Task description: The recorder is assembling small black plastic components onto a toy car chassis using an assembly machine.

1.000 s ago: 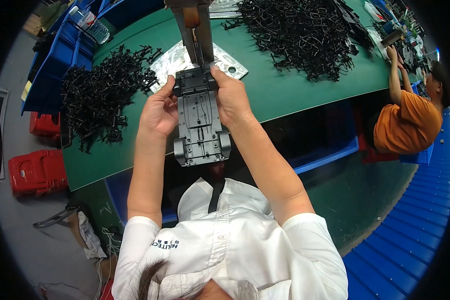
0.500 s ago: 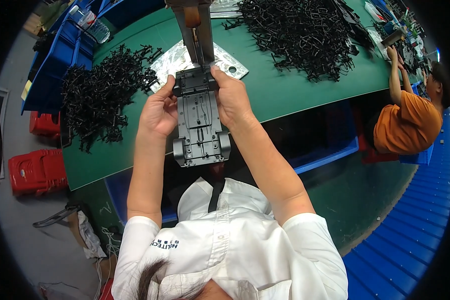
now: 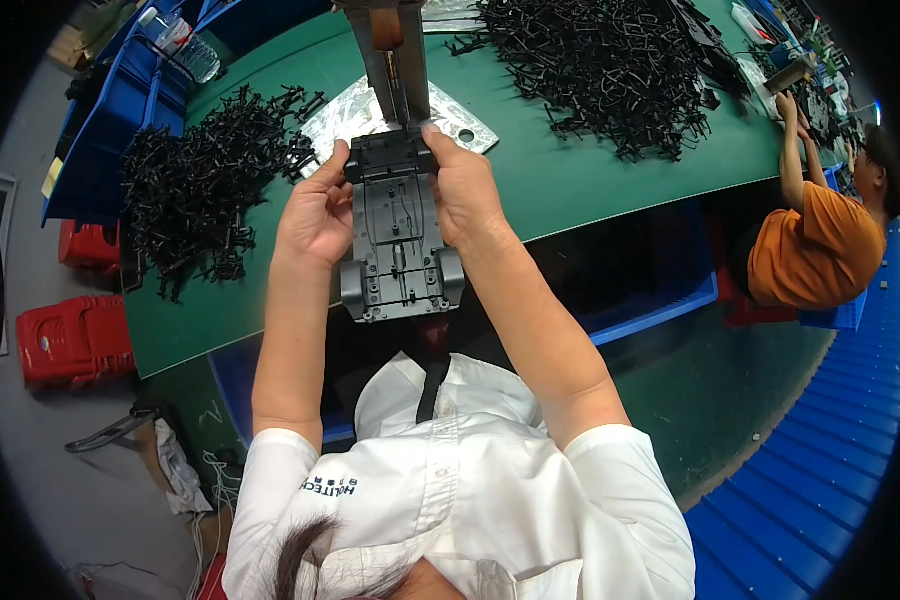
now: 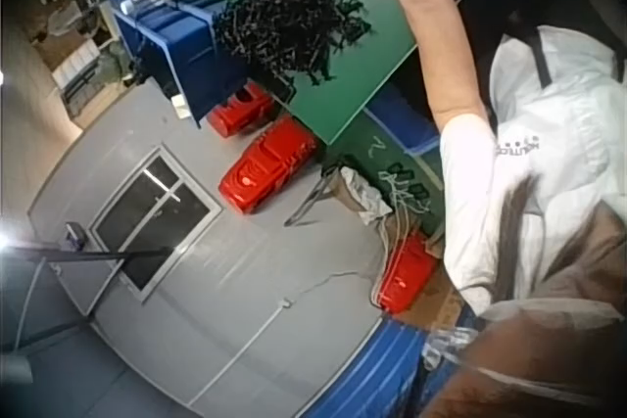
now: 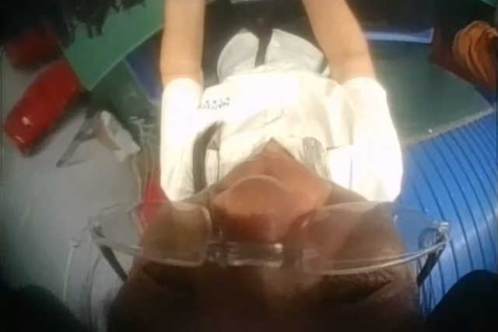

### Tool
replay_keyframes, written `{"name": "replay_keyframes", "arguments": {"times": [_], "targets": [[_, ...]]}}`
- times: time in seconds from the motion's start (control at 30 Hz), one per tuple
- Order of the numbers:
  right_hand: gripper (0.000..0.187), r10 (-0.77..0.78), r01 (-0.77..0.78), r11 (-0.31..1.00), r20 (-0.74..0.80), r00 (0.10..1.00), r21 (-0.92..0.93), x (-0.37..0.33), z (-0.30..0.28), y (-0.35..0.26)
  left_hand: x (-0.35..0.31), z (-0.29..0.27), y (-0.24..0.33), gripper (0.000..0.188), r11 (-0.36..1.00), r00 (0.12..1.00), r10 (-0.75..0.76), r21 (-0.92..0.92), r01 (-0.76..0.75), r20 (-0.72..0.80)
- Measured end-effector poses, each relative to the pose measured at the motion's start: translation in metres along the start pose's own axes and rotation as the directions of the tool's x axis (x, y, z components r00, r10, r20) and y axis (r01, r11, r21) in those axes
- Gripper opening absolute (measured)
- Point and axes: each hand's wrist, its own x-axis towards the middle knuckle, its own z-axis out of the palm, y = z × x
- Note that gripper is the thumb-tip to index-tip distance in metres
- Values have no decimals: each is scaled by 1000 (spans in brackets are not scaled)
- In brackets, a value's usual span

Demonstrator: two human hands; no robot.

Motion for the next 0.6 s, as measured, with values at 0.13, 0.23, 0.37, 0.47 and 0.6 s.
{"name": "replay_keyframes", "arguments": {"times": [0.13,0.23,0.37,0.47,0.6], "targets": [[24,25,-25,1000,-18,1000,2,-2,4,-3,4,-2,0,29,1000,999,-8,-28,8,34],[24,1,-2,1000,-47,999,-31,-3,8,-4,5,-2,1,30,999,998,-10,-33,13,68],[24,13,-13,1000,-59,998,2,-5,11,-6,6,0,3,31,1000,998,-14,-22,15,54],[24,16,-16,1000,-37,999,13,1,6,-3,6,0,5,32,1000,997,-16,3,16,70],[26,77,-84,991,71,995,108,11,-5,0,9,0,6,33,1000,995,-25,-5,25,97]]}}
